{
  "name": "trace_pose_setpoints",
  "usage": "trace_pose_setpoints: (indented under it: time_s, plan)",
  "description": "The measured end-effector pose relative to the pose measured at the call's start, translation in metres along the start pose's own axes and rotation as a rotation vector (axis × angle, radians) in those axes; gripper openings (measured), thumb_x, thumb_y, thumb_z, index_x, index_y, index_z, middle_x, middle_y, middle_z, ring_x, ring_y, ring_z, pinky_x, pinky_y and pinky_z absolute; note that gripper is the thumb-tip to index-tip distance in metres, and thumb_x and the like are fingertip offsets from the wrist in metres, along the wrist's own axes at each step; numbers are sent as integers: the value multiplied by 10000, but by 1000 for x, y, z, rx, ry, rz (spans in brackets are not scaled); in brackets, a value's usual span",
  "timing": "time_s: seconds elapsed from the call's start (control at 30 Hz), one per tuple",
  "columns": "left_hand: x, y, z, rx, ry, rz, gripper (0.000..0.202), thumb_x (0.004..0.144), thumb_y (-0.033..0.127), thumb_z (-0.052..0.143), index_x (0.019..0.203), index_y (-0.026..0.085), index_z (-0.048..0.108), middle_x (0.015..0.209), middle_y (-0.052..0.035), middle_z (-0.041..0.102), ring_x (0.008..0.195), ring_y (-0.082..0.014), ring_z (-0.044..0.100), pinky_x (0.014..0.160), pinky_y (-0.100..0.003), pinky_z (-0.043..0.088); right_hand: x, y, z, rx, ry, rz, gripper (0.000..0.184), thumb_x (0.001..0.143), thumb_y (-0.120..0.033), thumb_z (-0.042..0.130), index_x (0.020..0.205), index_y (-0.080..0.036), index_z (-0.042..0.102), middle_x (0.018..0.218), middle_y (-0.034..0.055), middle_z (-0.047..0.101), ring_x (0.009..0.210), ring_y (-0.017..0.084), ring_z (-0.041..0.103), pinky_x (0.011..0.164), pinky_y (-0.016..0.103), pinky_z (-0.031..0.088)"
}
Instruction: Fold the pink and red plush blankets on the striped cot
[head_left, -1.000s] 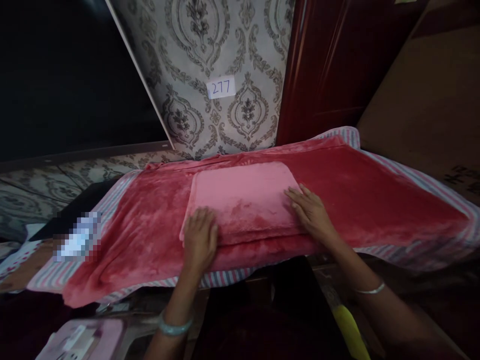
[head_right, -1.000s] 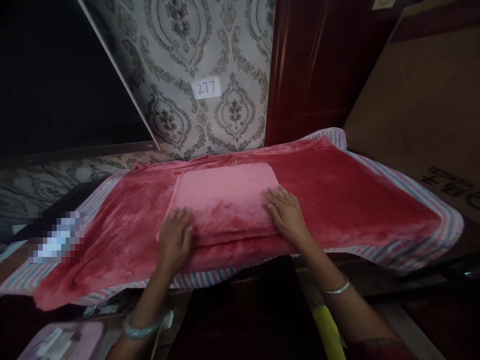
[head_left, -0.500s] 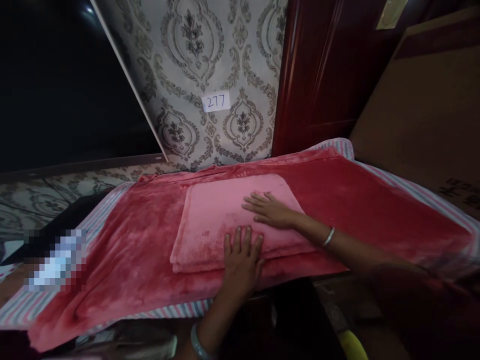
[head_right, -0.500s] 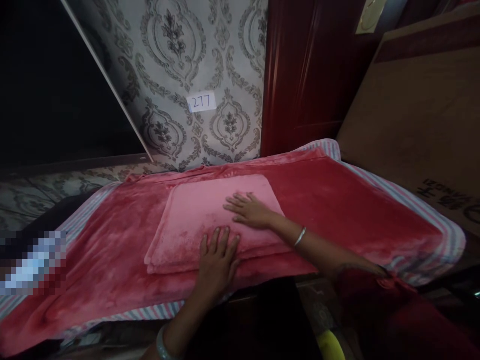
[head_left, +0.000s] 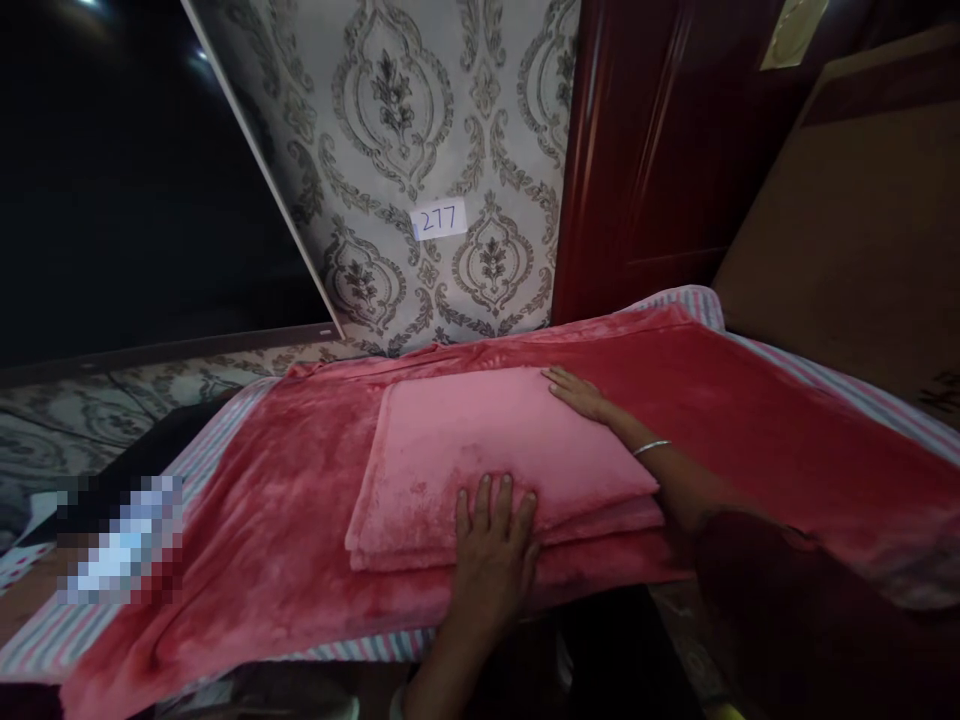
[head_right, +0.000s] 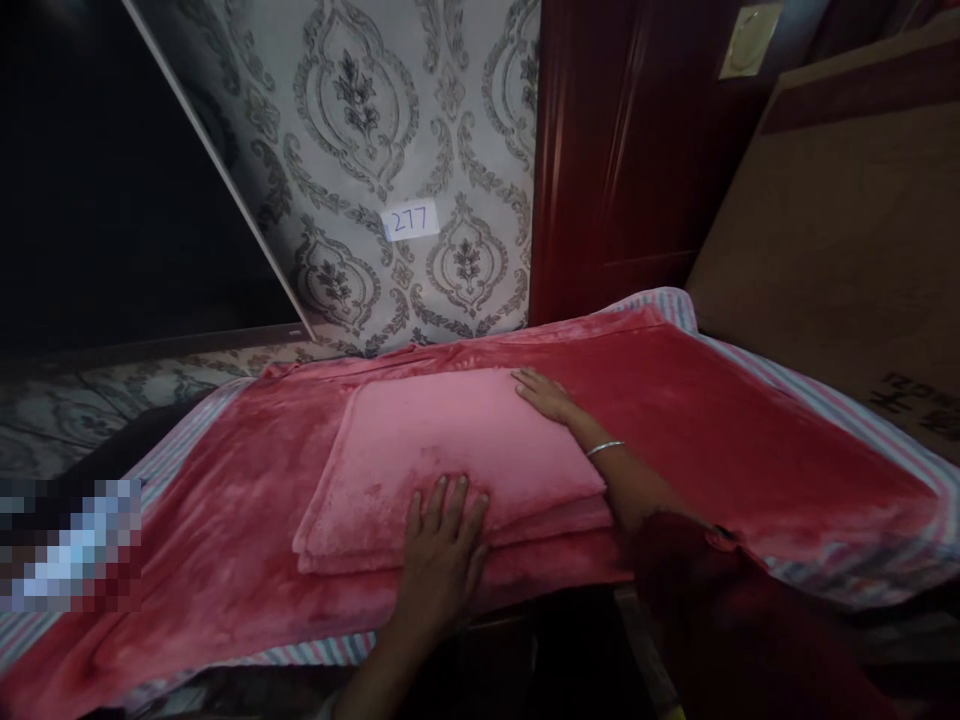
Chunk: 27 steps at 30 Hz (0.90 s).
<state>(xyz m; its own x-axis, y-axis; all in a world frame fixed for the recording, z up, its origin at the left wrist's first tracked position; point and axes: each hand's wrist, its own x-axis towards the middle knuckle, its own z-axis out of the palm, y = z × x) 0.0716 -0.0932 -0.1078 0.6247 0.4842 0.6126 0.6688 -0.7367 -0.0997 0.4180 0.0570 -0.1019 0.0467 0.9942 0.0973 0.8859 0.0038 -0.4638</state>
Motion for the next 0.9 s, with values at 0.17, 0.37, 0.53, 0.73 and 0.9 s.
trace_pose_setpoints:
  time_s: [0.17,0.37,0.53,0.73,0.9]
  plan:
    - [-1,0,1,6,30,-4,600,905,454,653,1468,286,530,1558,-82,491,1447,-328,385,1203,-589,264,-3,-15,-20,-78,-72,31,685,1025,-573,240,1634,-261,274,1695,66,198,1559,306,161,1239,588,194]
    - [1,1,3,-27,82,-15,560,912,430,651,1444,282,556,1550,-95,500,1442,-319,397,1212,-566,231,-26,-103,-36,-284,-82,-69,628,1038,-554,276,1612,-305,330,1690,54,210,1557,361,143,1202,677,161]
    - [-2,-3,-3,-95,177,-27,423,924,351,628,1339,271,639,1484,-102,570,1421,-292,434,1231,-563,160,-54,-197,4,-155,-292,-544,599,1050,-561,325,1609,-346,315,1692,30,208,1565,293,138,1227,611,130]
    - [-19,-11,-6,-60,133,-138,562,881,450,683,1412,287,594,1563,-124,482,1473,-362,355,1222,-625,115,-29,-203,25,-208,-335,-645,600,1043,-550,379,1606,-355,310,1695,22,183,1567,306,117,1215,641,100]
    - [-24,-11,-2,-49,82,-122,553,884,420,684,1413,286,595,1573,-98,477,1506,-356,305,1239,-602,91,26,-144,5,-309,-210,-341,609,1039,-558,339,1610,-352,304,1686,37,214,1553,327,183,1201,643,176]
